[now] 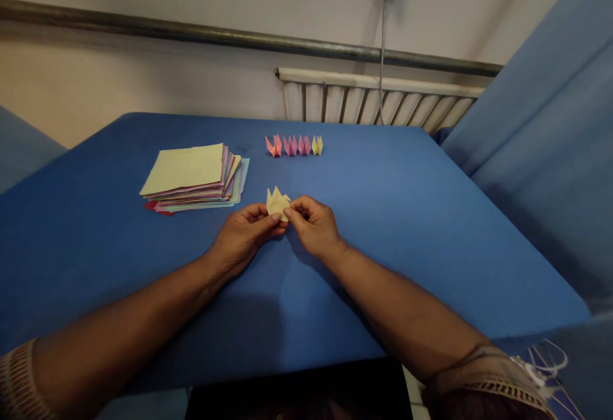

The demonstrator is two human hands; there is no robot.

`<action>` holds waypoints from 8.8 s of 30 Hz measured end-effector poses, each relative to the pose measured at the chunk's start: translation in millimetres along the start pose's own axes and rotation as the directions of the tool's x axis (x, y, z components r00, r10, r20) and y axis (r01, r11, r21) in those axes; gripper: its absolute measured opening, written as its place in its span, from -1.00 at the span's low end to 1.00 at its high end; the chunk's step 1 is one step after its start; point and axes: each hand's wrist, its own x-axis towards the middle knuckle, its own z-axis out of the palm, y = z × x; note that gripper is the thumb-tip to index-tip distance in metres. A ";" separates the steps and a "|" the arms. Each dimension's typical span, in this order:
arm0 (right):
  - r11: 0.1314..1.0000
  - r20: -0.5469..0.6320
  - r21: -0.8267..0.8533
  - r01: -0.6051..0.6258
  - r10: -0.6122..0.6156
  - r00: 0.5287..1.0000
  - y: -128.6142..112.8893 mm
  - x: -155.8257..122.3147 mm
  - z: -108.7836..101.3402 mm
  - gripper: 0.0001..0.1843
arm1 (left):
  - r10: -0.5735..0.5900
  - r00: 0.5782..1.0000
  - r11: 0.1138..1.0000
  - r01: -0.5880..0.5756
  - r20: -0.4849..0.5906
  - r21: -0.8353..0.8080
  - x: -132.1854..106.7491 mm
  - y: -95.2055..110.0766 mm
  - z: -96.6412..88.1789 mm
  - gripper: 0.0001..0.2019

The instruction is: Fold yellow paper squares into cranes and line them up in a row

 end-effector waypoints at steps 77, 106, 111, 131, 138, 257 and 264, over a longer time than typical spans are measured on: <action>0.987 0.122 -0.074 0.142 -0.132 0.984 -2.2 1.7 -8.0 -0.92 | 0.405 0.901 0.724 -0.421 0.157 0.546 -1.6 8.1 -9.6 -0.70; 0.987 0.255 -0.121 0.107 -0.073 0.964 1.7 10.6 -16.4 -0.99 | 0.256 0.916 0.656 -0.400 0.310 0.640 8.1 9.2 -19.1 -0.72; 0.982 0.247 -0.154 0.108 -0.067 0.967 3.6 10.7 -15.9 -0.98 | 0.282 0.912 0.652 -0.410 0.298 0.638 11.6 7.4 -21.6 -0.77; 0.969 0.244 -0.204 0.137 -0.086 0.966 3.0 9.8 -16.1 -0.97 | 0.270 0.898 0.672 -0.435 0.348 0.600 16.0 5.2 -23.3 -0.83; 0.970 0.249 -0.215 0.114 -0.059 0.967 9.5 11.0 -15.8 -0.95 | 0.198 0.923 0.646 -0.376 0.330 0.664 19.7 1.8 -25.6 -0.82; 0.815 0.194 -0.577 0.058 0.067 0.979 24.0 24.4 -30.0 -0.92 | 0.313 0.882 0.317 -0.447 0.353 0.837 30.2 4.1 -41.8 -0.87; 0.771 0.238 -0.629 0.098 0.071 0.969 20.1 23.9 -32.3 -0.88 | 0.292 0.888 0.294 -0.436 0.355 0.850 31.0 4.1 -43.1 -0.85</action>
